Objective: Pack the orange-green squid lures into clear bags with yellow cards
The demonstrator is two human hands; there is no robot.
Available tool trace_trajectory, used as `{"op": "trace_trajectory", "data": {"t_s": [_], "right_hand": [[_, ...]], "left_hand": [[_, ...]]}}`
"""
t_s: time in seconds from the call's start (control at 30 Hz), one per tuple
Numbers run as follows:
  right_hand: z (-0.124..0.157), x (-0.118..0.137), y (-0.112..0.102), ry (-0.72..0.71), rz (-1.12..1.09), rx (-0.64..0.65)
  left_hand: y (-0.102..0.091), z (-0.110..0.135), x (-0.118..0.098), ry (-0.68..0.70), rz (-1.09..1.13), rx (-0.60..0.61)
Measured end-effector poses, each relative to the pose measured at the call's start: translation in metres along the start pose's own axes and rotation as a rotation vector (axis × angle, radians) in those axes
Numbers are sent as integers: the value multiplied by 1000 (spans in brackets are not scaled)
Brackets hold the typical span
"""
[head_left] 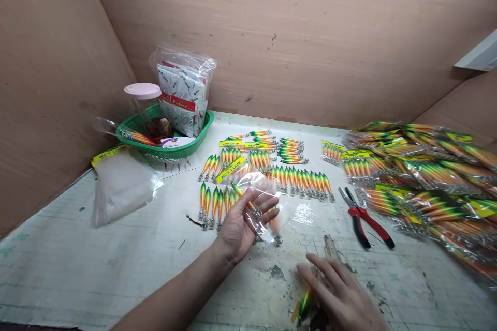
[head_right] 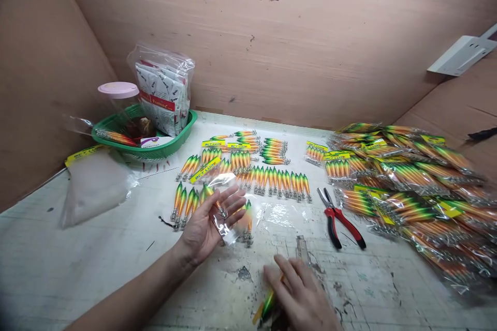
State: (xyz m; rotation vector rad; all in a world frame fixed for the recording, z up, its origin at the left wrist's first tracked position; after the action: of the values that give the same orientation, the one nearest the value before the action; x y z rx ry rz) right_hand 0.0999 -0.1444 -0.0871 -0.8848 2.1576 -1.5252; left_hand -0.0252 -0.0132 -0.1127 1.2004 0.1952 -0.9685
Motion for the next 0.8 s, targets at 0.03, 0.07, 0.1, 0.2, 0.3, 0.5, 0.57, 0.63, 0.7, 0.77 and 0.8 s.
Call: {"op": "trace_trajectory", "data": {"t_s": [0.03,0.07,0.1,0.2,0.3,0.5,0.57,0.63,0.7,0.77,0.8], "right_hand": [[-3,-1,-3,-34,22,5],[-5,-3,-5,-49,22,13],[-7,-6,-6,-45,4,18],[-9,-13,-8,43,-83,-5],[-9,-14,-11,95,-188,1],[-1,-8,-14,-18,-282,15],[3,-4,-12,-92,-271,15],[3,2,-14,-166,-241,-1],[-1,7,-19,-190,-196,-13],[-7,12,-29,-204,-191,-25],[-9,15,-36,-202,-212,-45]], "left_hand": [[1,0,1,-13,-8,6],[2,1,2,-28,-15,13],[3,1,3,-42,-21,20],[3,3,5,-68,-33,26],[3,3,6,-78,-37,31],[6,5,9,-99,-71,51],[6,6,8,-101,-83,50],[6,5,9,-102,-90,44],[5,4,10,-102,-92,44],[4,2,11,-98,-88,47],[4,1,12,-94,-86,46]]}}
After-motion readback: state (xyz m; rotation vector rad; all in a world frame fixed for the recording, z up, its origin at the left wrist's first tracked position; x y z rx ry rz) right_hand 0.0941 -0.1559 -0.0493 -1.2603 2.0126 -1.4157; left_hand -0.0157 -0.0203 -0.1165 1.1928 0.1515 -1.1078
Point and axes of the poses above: each hand's wrist, its own z-axis away from the middle knuckle, its own y-axis out of the palm, x = y × z, the point moved 9 cm from there along -z, towards the middle knuckle, and after that the axes turned 13 degrees about -z, right-handed, at the moved point
